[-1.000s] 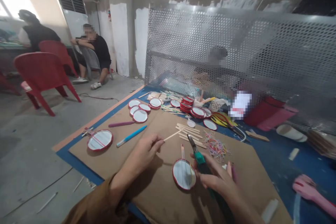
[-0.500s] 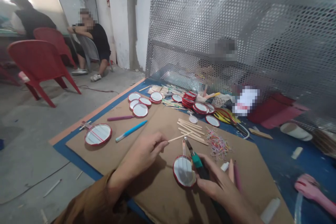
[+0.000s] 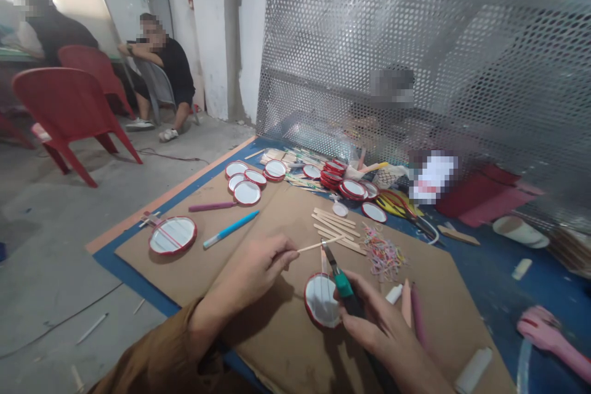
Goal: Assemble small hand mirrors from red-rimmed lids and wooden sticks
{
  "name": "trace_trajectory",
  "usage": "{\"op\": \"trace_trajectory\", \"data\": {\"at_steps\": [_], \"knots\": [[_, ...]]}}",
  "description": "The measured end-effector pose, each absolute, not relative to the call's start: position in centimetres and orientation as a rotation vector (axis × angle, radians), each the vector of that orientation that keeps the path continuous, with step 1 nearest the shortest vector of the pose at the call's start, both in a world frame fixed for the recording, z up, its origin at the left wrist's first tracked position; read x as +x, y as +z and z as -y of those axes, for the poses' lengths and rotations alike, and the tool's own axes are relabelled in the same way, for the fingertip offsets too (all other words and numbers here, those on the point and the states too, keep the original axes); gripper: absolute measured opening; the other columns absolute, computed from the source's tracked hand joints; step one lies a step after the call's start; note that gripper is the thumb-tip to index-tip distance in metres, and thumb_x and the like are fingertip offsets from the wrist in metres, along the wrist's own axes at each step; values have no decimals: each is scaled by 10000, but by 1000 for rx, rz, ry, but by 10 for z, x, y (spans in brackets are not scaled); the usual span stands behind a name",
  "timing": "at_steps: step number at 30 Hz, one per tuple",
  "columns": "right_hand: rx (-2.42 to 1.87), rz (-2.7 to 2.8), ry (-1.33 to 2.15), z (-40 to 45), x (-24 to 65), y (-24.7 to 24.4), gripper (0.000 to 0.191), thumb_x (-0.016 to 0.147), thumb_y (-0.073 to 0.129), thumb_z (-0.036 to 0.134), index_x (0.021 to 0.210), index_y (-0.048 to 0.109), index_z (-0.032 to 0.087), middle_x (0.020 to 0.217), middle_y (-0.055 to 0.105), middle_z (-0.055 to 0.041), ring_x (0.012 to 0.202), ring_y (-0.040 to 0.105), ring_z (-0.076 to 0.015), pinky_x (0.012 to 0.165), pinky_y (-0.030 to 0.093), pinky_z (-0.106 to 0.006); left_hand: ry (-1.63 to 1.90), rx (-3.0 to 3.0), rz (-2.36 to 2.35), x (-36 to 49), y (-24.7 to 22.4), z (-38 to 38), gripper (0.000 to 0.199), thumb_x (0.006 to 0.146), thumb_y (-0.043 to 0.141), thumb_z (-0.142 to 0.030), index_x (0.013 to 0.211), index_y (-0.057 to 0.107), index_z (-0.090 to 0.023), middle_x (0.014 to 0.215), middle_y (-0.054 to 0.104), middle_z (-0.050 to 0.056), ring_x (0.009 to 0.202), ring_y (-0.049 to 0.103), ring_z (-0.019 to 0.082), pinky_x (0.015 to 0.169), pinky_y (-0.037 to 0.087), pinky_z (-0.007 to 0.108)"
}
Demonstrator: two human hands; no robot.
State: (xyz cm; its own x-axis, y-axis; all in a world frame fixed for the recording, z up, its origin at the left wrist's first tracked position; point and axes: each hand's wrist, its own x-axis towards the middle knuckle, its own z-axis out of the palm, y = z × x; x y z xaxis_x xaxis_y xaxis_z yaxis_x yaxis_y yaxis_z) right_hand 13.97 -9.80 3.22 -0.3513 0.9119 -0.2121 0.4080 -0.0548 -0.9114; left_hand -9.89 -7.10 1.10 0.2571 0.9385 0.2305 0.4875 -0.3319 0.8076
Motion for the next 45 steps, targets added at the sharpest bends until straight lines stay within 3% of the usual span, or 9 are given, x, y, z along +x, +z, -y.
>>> {"op": "trace_trajectory", "data": {"at_steps": [7,13,16,20,28,37,41,45], "knots": [[-1362,1754,1407,104,137,35,577,783,581,476,1295,565,208,1232,643,-89,1160,579,-291,985,452,-393,953,2020,-1312,-102,5,70,194,930,503,-333,809,574,-198,724,613,-12,647,514,116,594,338,218],[-1494,1833,1209,113,133,47,525,779,585,416,1270,603,231,1130,694,-66,1109,613,-298,925,492,-370,890,2025,-1323,-101,13,74,225,942,467,-366,818,553,-199,682,561,-21,615,477,117,581,322,230],[-1453,1935,1071,116,127,55,500,743,594,343,1236,633,265,1149,692,-47,1114,618,-289,921,503,-338,948,1896,-1207,-100,16,76,178,910,516,-366,916,576,-199,720,559,-23,641,489,118,591,345,226],[-1408,2069,945,119,121,54,538,688,605,274,1224,647,249,1173,685,-53,1110,625,-286,913,515,-305,969,1600,-963,-99,15,78,354,828,611,-421,1081,554,-179,677,523,-49,552,449,99,516,347,209],[-1370,2082,765,125,123,30,598,672,606,258,1269,618,252,1256,645,-65,1176,585,-335,961,501,-391,916,1693,-897,-101,23,81,364,877,530,-459,958,681,-137,767,635,33,664,532,128,595,423,212],[-1381,2342,714,122,133,34,601,784,572,276,1380,501,293,1311,613,-67,1168,600,-305,911,530,-372,991,1792,-914,-100,30,87,443,898,503,-501,994,722,-129,799,694,71,696,591,155,626,445,219],[-1477,2207,576,129,129,16,548,746,577,236,1293,552,266,1188,667,-95,1049,649,-310,863,533,-402,968,1853,-897,-99,34,88,382,896,521,-449,1014,718,-143,770,686,53,649,563,133,581,409,208],[-1468,2110,668,131,120,20,413,721,554,220,1127,620,243,986,696,-66,872,673,-248,740,544,-319,993,1754,-890,-96,26,85,294,878,548,-391,998,659,-146,750,635,27,639,528,118,586,398,211]]}}
